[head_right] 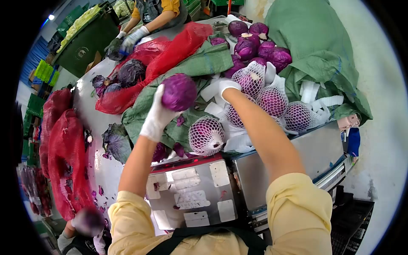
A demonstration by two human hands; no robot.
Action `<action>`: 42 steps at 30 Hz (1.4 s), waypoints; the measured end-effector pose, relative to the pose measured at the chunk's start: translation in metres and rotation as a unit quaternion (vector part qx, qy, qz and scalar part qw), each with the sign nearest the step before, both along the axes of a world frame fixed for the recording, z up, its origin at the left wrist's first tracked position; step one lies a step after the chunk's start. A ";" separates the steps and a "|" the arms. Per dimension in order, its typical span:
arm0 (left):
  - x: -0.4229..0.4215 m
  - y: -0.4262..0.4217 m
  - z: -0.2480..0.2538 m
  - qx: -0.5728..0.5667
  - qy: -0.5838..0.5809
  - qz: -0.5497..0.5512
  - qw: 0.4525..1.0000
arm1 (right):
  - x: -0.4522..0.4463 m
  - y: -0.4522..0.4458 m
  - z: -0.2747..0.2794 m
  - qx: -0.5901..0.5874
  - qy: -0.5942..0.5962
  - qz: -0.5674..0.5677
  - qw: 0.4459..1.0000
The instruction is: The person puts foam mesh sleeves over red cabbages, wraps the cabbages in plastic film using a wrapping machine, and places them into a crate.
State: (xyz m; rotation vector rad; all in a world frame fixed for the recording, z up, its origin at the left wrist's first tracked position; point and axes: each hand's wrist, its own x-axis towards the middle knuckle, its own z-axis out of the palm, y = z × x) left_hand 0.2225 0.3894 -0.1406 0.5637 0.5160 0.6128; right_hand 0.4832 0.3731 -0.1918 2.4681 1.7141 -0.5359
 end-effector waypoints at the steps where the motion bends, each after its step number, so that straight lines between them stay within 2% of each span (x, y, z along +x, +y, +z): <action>1: -0.019 -0.015 0.021 0.027 -0.017 -0.004 0.999 | -0.015 0.004 0.002 -0.025 -0.017 -0.077 0.997; 2: -0.041 -0.024 0.023 0.043 -0.057 -0.023 0.997 | -0.024 0.003 0.009 -0.035 -0.025 -0.114 0.992; 3: -0.068 -0.043 0.032 0.073 -0.003 -0.035 0.997 | -0.033 0.002 0.016 -0.046 -0.034 -0.152 0.987; 4: -0.088 -0.069 0.047 0.141 0.013 -0.055 0.988 | -0.042 -0.004 0.027 -0.051 -0.053 -0.101 0.992; 6: -0.123 -0.116 0.061 0.181 0.094 -0.087 0.975 | -0.020 0.011 -0.007 -0.212 0.015 -0.095 0.972; 7: -0.137 -0.137 0.057 0.178 0.107 -0.103 0.973 | -0.009 0.019 -0.034 -0.187 -0.007 -0.081 0.979; 8: -0.147 -0.160 0.066 0.117 0.110 -0.133 0.978 | -0.010 0.014 -0.035 -0.155 -0.018 -0.057 0.986; 9: -0.159 -0.174 0.060 0.132 0.138 -0.177 0.966 | -0.018 0.005 -0.030 -0.122 -0.028 -0.033 0.992; 10: -0.167 -0.195 0.059 0.096 0.122 -0.202 0.967 | -0.024 -0.001 -0.020 -0.120 -0.032 -0.024 0.992; 12: -0.179 -0.218 0.044 0.245 0.216 -0.229 0.917 | -0.042 -0.023 0.017 -0.078 0.049 0.095 0.991; 13: -0.182 -0.227 0.041 0.310 0.256 -0.247 0.882 | -0.049 -0.035 0.025 -0.079 0.045 0.101 0.991; 15: -0.180 -0.243 0.041 0.322 0.239 -0.235 0.886 | -0.045 -0.061 0.030 0.102 0.251 0.078 0.959; 16: -0.178 -0.251 0.041 0.335 0.224 -0.230 0.886 | -0.046 -0.071 0.028 0.207 0.294 0.088 0.929; 17: -0.177 -0.258 0.040 0.336 0.220 -0.227 0.887 | -0.067 -0.091 0.063 0.279 0.370 0.030 0.886; 18: -0.174 -0.265 0.038 0.424 0.250 -0.193 0.849 | -0.080 -0.099 0.106 0.310 0.430 -0.060 0.846; 19: -0.172 -0.269 0.043 0.509 0.279 -0.158 0.799 | -0.072 -0.095 0.124 0.403 0.457 -0.031 0.793; 20: -0.169 -0.274 0.056 0.479 0.273 -0.136 0.824 | -0.070 -0.093 0.153 0.450 0.436 0.016 0.779; 21: -0.164 -0.280 0.064 0.494 0.273 -0.099 0.820 | -0.085 -0.104 0.191 0.490 0.412 0.051 0.767; 23: -0.160 -0.292 0.054 0.502 0.270 -0.093 0.816 | -0.107 -0.132 0.231 0.407 0.348 0.060 0.843; 25: -0.157 -0.297 0.053 0.548 0.288 -0.066 0.782 | -0.109 -0.154 0.230 0.287 0.285 0.119 0.907; 26: -0.158 -0.304 0.056 0.563 0.311 -0.068 0.763 | -0.143 -0.191 0.252 0.249 0.399 0.070 0.880; 27: -0.159 -0.309 0.059 0.576 0.334 -0.070 0.743 | -0.156 -0.212 0.252 0.174 0.513 -0.038 0.840; 29: -0.159 -0.319 0.055 0.610 0.348 -0.058 0.709 | -0.166 -0.250 0.229 0.224 0.464 0.047 0.856; 31: -0.160 -0.330 0.058 0.637 0.364 -0.032 0.679 | -0.184 -0.291 0.225 0.149 0.498 -0.013 0.854; 32: -0.158 -0.332 0.050 0.644 0.360 -0.008 0.675 | -0.191 -0.309 0.220 0.147 0.500 -0.015 0.854; 34: -0.158 -0.333 0.046 0.621 0.324 0.067 0.711 | -0.202 -0.344 0.211 0.181 0.459 0.058 0.868; 35: -0.159 -0.337 0.046 0.598 0.321 0.114 0.726 | -0.207 -0.360 0.211 0.179 0.461 0.056 0.867; 36: -0.157 -0.351 0.065 0.487 0.268 0.214 0.803 | -0.212 -0.376 0.212 0.170 0.409 0.082 0.893; 37: -0.156 -0.355 0.068 0.448 0.216 0.282 0.821 | -0.217 -0.391 0.211 0.161 0.355 0.109 0.915; 39: -0.157 -0.374 0.103 0.356 0.191 0.231 0.885 | -0.235 -0.419 0.205 0.139 0.290 0.102 0.941; 40: -0.158 -0.376 0.081 0.279 0.148 0.140 0.938 | -0.244 -0.431 0.202 0.136 0.313 0.085 0.936; 41: -0.158 -0.387 0.090 0.252 0.128 0.102 0.954 | -0.250 -0.440 0.200 0.135 0.335 0.070 0.930; 42: -0.157 -0.396 0.096 0.220 0.103 0.117 0.963 | -0.254 -0.450 0.200 0.136 0.335 0.069 0.930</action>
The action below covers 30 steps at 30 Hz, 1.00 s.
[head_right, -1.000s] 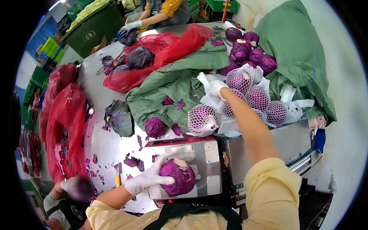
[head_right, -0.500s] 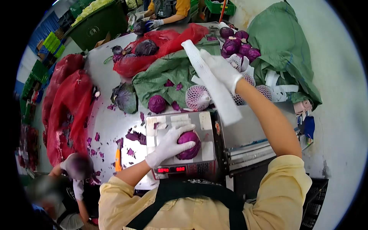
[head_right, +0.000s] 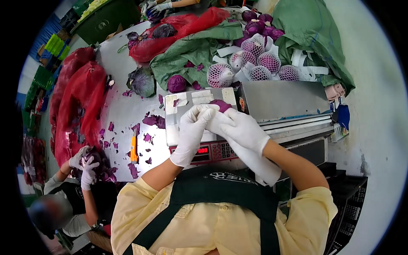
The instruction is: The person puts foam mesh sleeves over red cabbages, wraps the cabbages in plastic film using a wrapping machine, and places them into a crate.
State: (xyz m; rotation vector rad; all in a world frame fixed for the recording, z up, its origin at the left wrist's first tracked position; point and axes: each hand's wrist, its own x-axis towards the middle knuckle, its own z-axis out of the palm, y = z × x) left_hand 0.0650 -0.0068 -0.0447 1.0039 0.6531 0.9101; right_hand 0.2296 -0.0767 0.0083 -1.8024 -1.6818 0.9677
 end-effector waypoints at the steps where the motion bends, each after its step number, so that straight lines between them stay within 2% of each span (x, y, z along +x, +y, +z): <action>1: 0.000 -0.007 0.005 -0.028 -0.032 0.012 0.999 | -0.003 -0.009 0.002 -0.057 0.158 -0.028 0.985; 3: -0.006 -0.019 0.015 -0.062 -0.057 0.032 0.996 | -0.013 -0.026 0.018 -0.123 0.423 -0.090 0.893; 5: -0.011 -0.030 0.014 -0.096 -0.081 0.053 0.991 | -0.007 -0.038 -0.012 -0.094 0.430 -0.102 0.892; 7: -0.013 -0.043 0.000 -0.065 -0.052 -0.001 0.997 | -0.027 -0.042 -0.050 0.075 0.352 -0.123 0.925; 8: -0.012 -0.050 -0.006 -0.038 0.003 -0.014 0.999 | -0.034 -0.048 -0.056 0.068 0.273 -0.121 0.952; 9: -0.012 -0.057 -0.010 -0.022 0.044 -0.025 0.999 | -0.043 -0.050 -0.064 0.122 0.249 -0.138 0.951; 10: -0.009 -0.057 -0.012 0.122 0.085 0.054 0.987 | -0.047 -0.054 -0.066 0.107 0.290 -0.176 0.935; 11: -0.008 -0.057 -0.013 0.263 0.124 0.132 0.948 | -0.049 -0.057 -0.067 0.092 0.330 -0.212 0.915; 12: -0.010 -0.057 -0.012 0.297 0.177 0.156 0.925 | -0.049 -0.058 -0.071 0.121 0.337 -0.209 0.910; 13: -0.010 -0.056 -0.009 0.326 0.180 0.173 0.912 | -0.050 -0.060 -0.069 0.134 0.332 -0.192 0.914; 15: -0.007 -0.047 -0.020 0.391 0.101 0.131 0.905 | -0.052 -0.061 -0.067 0.130 0.358 -0.201 0.903; 16: -0.008 -0.051 -0.023 0.205 0.021 0.103 0.973 | -0.047 -0.062 -0.066 0.113 0.346 -0.217 0.906; 17: -0.010 -0.054 -0.016 0.009 -0.058 0.072 0.996 | -0.041 -0.063 -0.066 0.095 0.333 -0.233 0.909; 18: -0.010 -0.046 -0.012 -0.140 -0.196 0.013 0.970 | -0.039 -0.062 -0.065 0.024 0.452 -0.299 0.840; 19: -0.022 -0.037 -0.017 -0.201 -0.248 -0.079 0.944 | -0.032 -0.056 -0.068 0.095 0.653 -0.239 0.712; 20: -0.027 -0.040 -0.012 -0.247 -0.178 -0.121 0.945 | -0.021 -0.057 -0.065 0.111 0.590 -0.244 0.762; 21: -0.032 -0.043 -0.005 -0.291 -0.107 -0.163 0.937 | -0.013 -0.058 -0.053 0.092 0.581 -0.265 0.764; 22: -0.039 -0.046 -0.004 -0.294 -0.075 -0.282 0.910 | -0.006 -0.059 -0.041 0.072 0.572 -0.286 0.766; 23: -0.048 -0.047 -0.020 -0.255 0.004 -0.340 0.905 | -0.002 -0.059 -0.029 0.017 0.616 -0.324 0.717; 24: -0.056 -0.039 -0.023 -0.194 0.075 -0.296 0.932 | 0.006 -0.058 -0.038 -0.001 0.512 -0.244 0.823; 25: -0.060 -0.023 -0.026 -0.131 0.148 -0.250 0.948 | 0.006 -0.058 -0.049 0.022 0.279 -0.136 0.950; 26: -0.060 0.003 -0.035 -0.044 0.165 -0.152 0.974 | 0.010 -0.056 -0.075 0.076 0.147 -0.094 0.982; 27: -0.054 0.033 -0.045 0.045 0.181 -0.053 0.981 | 0.013 -0.053 -0.096 0.129 0.014 -0.047 0.990; 28: -0.045 0.055 -0.052 0.116 0.216 0.033 0.969 | 0.009 -0.042 -0.078 0.026 -0.091 -0.110 0.989; 29: -0.036 0.078 -0.059 0.192 0.245 0.120 0.943 | 0.010 -0.027 -0.089 0.126 -0.116 -0.180 0.969; 30: -0.029 0.093 -0.069 0.245 0.373 0.129 0.886 | 0.020 -0.008 -0.110 0.175 -0.164 -0.214 0.947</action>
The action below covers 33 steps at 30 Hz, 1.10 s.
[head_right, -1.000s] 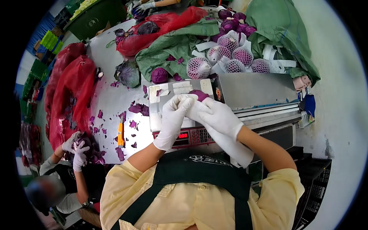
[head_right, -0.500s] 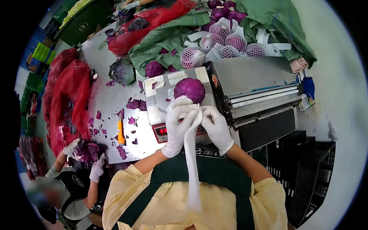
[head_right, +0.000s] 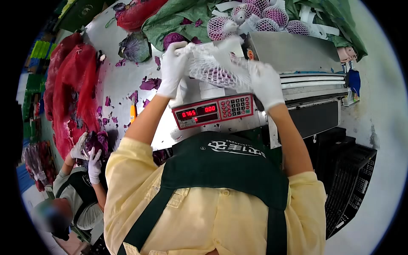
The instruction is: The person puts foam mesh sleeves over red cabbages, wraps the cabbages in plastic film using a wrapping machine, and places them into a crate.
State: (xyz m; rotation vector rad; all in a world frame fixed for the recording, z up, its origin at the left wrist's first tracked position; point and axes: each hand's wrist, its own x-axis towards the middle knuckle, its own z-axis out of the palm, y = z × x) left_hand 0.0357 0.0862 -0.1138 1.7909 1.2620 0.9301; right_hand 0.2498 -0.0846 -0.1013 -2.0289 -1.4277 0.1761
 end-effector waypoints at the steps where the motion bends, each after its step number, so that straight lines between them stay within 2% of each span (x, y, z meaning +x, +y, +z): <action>1: 0.005 0.010 -0.012 0.048 0.139 0.026 0.989 | -0.013 0.012 0.014 -0.001 -0.005 -0.052 0.999; 2: 0.012 0.015 -0.019 0.017 0.184 0.006 0.983 | -0.012 0.025 0.003 -0.026 0.013 -0.073 0.997; 3: 0.019 0.017 -0.026 0.056 0.263 -0.029 0.963 | -0.012 0.036 -0.008 -0.045 0.030 -0.099 0.994; 4: 0.024 0.014 -0.034 0.061 0.267 -0.074 0.959 | -0.015 0.042 -0.019 -0.087 0.206 -0.131 0.966; 5: 0.026 0.009 -0.043 0.066 0.270 -0.120 0.953 | -0.021 0.049 -0.028 -0.124 0.376 -0.158 0.904; 6: 0.021 0.004 -0.052 0.087 0.201 -0.132 0.967 | -0.029 0.047 -0.041 -0.007 0.303 -0.144 0.942; 7: 0.014 -0.005 -0.060 0.107 0.131 -0.143 0.975 | -0.047 0.041 -0.025 -0.011 0.354 -0.166 0.920; 8: 0.010 -0.016 -0.064 0.124 0.003 -0.134 0.983 | -0.056 0.035 -0.023 0.044 0.385 -0.155 0.909; 9: 0.006 -0.023 -0.059 -0.093 -0.110 -0.183 0.973 | -0.065 0.029 -0.018 0.090 0.435 -0.136 0.886; 10: 0.006 -0.032 -0.036 -0.211 -0.243 -0.199 0.926 | -0.071 0.025 -0.001 0.098 0.451 -0.115 0.879; 11: 0.007 -0.043 -0.017 -0.551 -0.369 -0.110 0.740 | -0.069 0.014 -0.010 0.058 0.355 -0.105 0.927; 12: -0.003 -0.054 0.015 -0.595 -0.396 -0.098 0.692 | -0.072 0.009 0.005 0.066 0.324 -0.061 0.942; 13: -0.026 -0.049 -0.025 -0.663 -0.450 -0.154 0.579 | -0.073 0.004 0.025 0.073 0.291 -0.017 0.954; 14: -0.038 -0.053 -0.034 -0.658 -0.461 -0.233 0.548 | -0.072 -0.003 0.044 0.049 0.248 -0.065 0.965; 15: -0.044 -0.057 -0.038 -0.649 -0.470 -0.310 0.512 | -0.069 -0.009 0.069 0.037 0.416 -0.022 0.909; 16: -0.029 -0.057 -0.007 -0.636 -0.261 -0.341 0.642 | -0.069 -0.016 0.084 0.011 0.616 -0.029 0.787; 17: -0.014 -0.057 0.023 -0.609 -0.038 -0.381 0.694 | -0.058 -0.027 0.091 -0.072 0.645 0.103 0.754; 18: -0.028 -0.078 0.040 -0.688 -0.292 -0.311 0.587 | -0.060 -0.032 0.092 -0.117 0.680 0.135 0.711; 19: -0.038 -0.094 0.048 -0.707 -0.520 -0.210 0.432 | -0.061 -0.038 0.092 -0.161 0.711 0.167 0.664; 20: -0.039 -0.100 0.049 -0.716 -0.495 -0.088 0.485 | -0.054 -0.038 0.089 -0.136 0.710 0.137 0.677; 21: -0.038 -0.091 0.034 -0.678 -0.466 -0.181 0.538 | -0.046 -0.037 0.086 -0.110 0.707 0.107 0.691; 22: -0.039 -0.092 0.025 -0.666 -0.503 -0.184 0.520 | -0.039 -0.036 0.083 -0.085 0.701 0.078 0.704; 23: -0.037 -0.097 0.024 -0.652 -0.538 -0.187 0.500 | -0.032 -0.036 0.082 -0.059 0.774 0.073 0.626; 24: -0.033 -0.104 0.036 -0.627 -0.601 -0.255 0.426 | -0.024 -0.047 0.051 -0.058 0.388 0.181 0.902; 25: -0.026 -0.116 0.059 -0.605 -0.606 -0.154 0.493 | -0.018 -0.062 0.022 -0.162 0.630 0.055 0.757; 27: -0.013 -0.134 0.046 -0.542 -0.658 -0.178 0.492 | -0.031 -0.090 0.046 -0.180 0.701 0.068 0.687; 28: -0.003 -0.145 0.056 -0.560 -0.617 -0.129 0.538 | -0.027 -0.105 0.060 -0.126 0.822 0.052 0.553; 29: 0.011 -0.161 0.060 -0.528 -0.610 -0.103 0.582 | -0.024 -0.109 0.082 -0.102 0.905 0.071 0.406; 31: 0.052 -0.187 0.062 -0.515 -0.645 -0.124 0.551 | 0.008 -0.142 0.066 -0.017 0.952 0.115 0.281; 32: 0.076 -0.200 0.075 -0.512 -0.644 -0.228 0.521 | 0.028 -0.153 0.068 -0.032 0.952 0.071 0.296; 33: 0.097 -0.216 0.074 -0.464 -0.613 -0.222 0.600 | 0.048 -0.169 0.083 -0.053 0.947 -0.026 0.317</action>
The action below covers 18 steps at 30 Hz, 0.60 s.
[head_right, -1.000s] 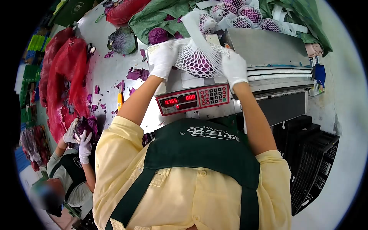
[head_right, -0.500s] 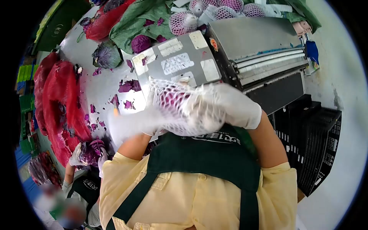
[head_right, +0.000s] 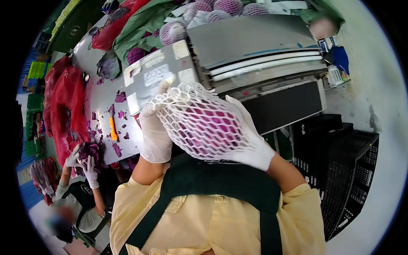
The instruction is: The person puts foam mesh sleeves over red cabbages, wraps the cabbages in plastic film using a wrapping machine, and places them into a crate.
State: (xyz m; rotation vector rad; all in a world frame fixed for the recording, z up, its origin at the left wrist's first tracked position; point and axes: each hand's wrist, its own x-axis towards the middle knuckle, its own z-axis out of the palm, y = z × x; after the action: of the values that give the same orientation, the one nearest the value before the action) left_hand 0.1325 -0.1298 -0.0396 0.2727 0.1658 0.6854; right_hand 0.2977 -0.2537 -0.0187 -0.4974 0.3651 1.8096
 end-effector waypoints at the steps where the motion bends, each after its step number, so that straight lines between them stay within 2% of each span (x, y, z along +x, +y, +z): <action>1: 0.020 -0.015 0.014 0.044 0.033 0.028 0.998 | 0.020 -0.015 -0.007 -0.007 -0.095 -0.053 0.994; 2: 0.039 -0.030 0.030 0.088 0.065 0.056 0.992 | 0.040 -0.029 -0.019 -0.014 -0.189 -0.106 0.976; 3: 0.053 -0.046 0.039 0.054 0.069 0.093 0.992 | 0.071 -0.036 -0.029 0.005 -0.117 -0.133 0.984; 4: 0.061 -0.056 0.033 0.122 0.145 0.171 0.967 | 0.098 -0.046 -0.023 0.065 -0.131 -0.135 0.980; 6: 0.085 -0.080 0.033 0.184 0.264 0.299 0.898 | 0.141 -0.066 0.008 0.133 -0.159 -0.095 0.974; 7: 0.093 -0.089 0.033 0.287 0.190 0.242 0.907 | 0.144 -0.071 0.037 0.140 -0.149 -0.129 0.970; 8: 0.114 -0.110 0.055 0.334 0.177 0.200 0.904 | 0.160 -0.076 0.042 0.168 -0.179 -0.103 0.964; 9: 0.136 -0.121 0.078 0.465 0.348 0.145 0.801 | 0.167 -0.076 0.046 0.185 -0.227 -0.113 0.950; 10: 0.157 -0.126 0.093 0.567 0.500 0.089 0.649 | 0.172 -0.073 0.045 0.204 -0.275 -0.120 0.932; 11: 0.175 -0.127 0.090 0.447 0.426 0.100 0.780 | 0.176 -0.067 0.038 0.235 -0.364 -0.129 0.892; 12: 0.189 -0.127 0.091 0.314 0.332 0.104 0.883 | 0.183 -0.060 0.036 0.279 -0.464 -0.125 0.831; 13: 0.197 -0.128 0.097 0.332 0.305 0.098 0.887 | 0.187 -0.055 0.038 0.297 -0.545 -0.128 0.773; 14: 0.208 -0.116 0.087 0.279 0.311 0.097 0.903 | 0.188 -0.047 0.043 0.310 -0.621 -0.130 0.707; 18: 0.239 -0.063 0.074 0.249 0.322 0.110 0.907 | 0.211 0.006 0.044 0.292 -0.687 -0.193 0.636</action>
State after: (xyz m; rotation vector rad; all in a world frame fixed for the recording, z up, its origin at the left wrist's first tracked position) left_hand 0.3711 -0.1927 0.0349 0.9873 0.6661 0.8386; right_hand 0.5086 -0.2475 0.0254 -1.0486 -1.0800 0.6278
